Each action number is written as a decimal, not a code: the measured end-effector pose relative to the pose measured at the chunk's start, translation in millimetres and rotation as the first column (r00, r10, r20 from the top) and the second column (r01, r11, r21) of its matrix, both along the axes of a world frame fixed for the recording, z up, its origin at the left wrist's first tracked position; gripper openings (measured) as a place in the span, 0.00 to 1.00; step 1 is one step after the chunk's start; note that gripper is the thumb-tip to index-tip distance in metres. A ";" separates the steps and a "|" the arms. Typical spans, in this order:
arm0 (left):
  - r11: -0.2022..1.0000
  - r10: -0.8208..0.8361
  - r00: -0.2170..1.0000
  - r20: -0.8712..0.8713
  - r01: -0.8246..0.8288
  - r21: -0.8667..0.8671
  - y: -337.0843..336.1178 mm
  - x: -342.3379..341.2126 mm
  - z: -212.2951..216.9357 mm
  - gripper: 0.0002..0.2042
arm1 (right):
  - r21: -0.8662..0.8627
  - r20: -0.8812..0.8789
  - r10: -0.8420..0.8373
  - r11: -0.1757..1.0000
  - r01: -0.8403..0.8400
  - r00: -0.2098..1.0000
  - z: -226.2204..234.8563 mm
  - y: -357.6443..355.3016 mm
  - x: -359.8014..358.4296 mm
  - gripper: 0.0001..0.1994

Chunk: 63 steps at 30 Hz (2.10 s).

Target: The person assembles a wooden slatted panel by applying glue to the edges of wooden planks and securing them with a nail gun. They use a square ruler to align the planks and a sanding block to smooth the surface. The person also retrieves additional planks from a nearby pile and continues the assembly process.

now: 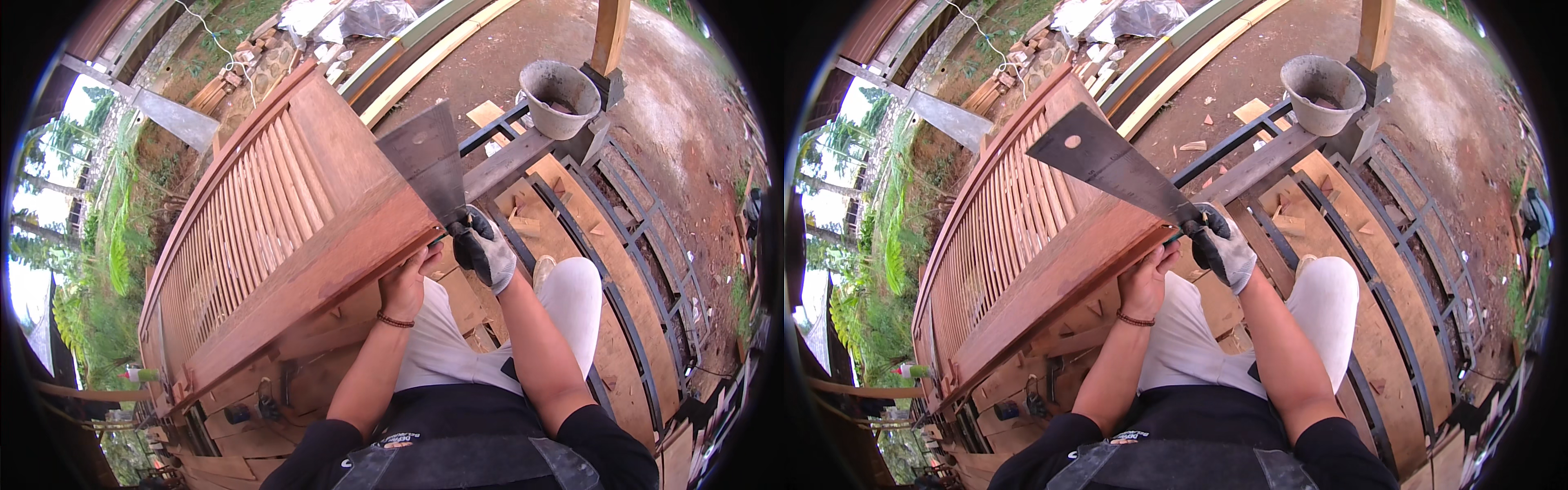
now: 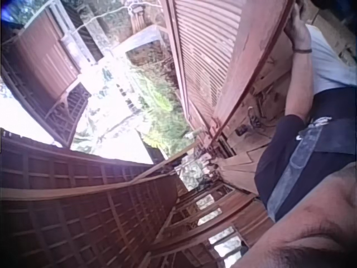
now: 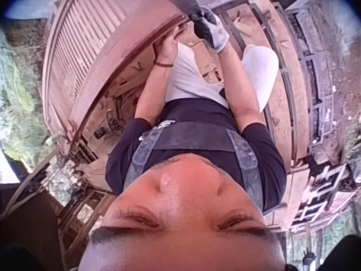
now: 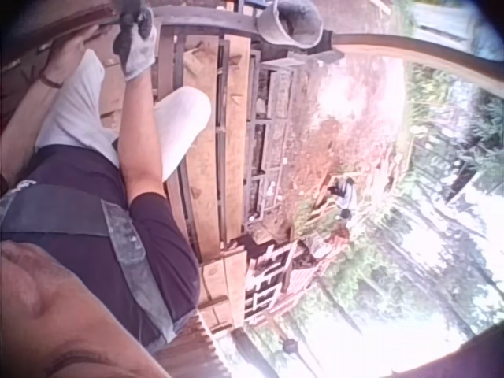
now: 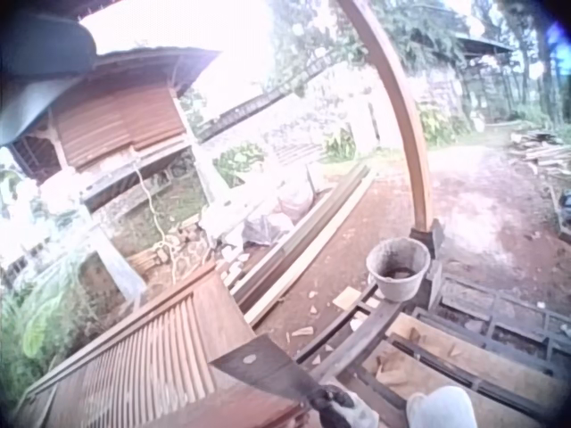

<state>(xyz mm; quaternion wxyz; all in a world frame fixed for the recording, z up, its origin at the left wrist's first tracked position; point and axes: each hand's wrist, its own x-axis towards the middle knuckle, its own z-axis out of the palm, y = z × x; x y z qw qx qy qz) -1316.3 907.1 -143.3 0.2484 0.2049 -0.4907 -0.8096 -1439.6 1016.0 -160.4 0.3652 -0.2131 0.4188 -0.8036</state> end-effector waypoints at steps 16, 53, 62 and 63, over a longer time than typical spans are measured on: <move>0.994 0.063 0.955 -0.290 -0.032 0.108 -61.9 -22.7 -72.1 0.23 | -0.059 0.175 -0.032 0.997 0.043 0.984 5.1 -54.6 -29.2 0.06; 0.992 0.095 0.892 -0.442 -0.049 0.114 -44.6 -11.0 -119.3 0.34 | 0.099 0.053 -0.207 0.975 0.201 0.977 -8.2 -23.1 -50.5 0.21; 0.993 0.099 0.886 -0.452 -0.059 0.101 -40.9 -17.3 -111.5 0.27 | 0.162 0.003 -0.351 0.924 0.346 0.936 57.5 -8.0 -48.3 0.16; 0.983 0.134 0.873 -0.469 -0.057 0.174 -43.5 -14.6 -123.5 0.27 | 0.159 -0.025 -0.362 0.919 0.361 0.932 59.9 -4.4 -50.9 0.12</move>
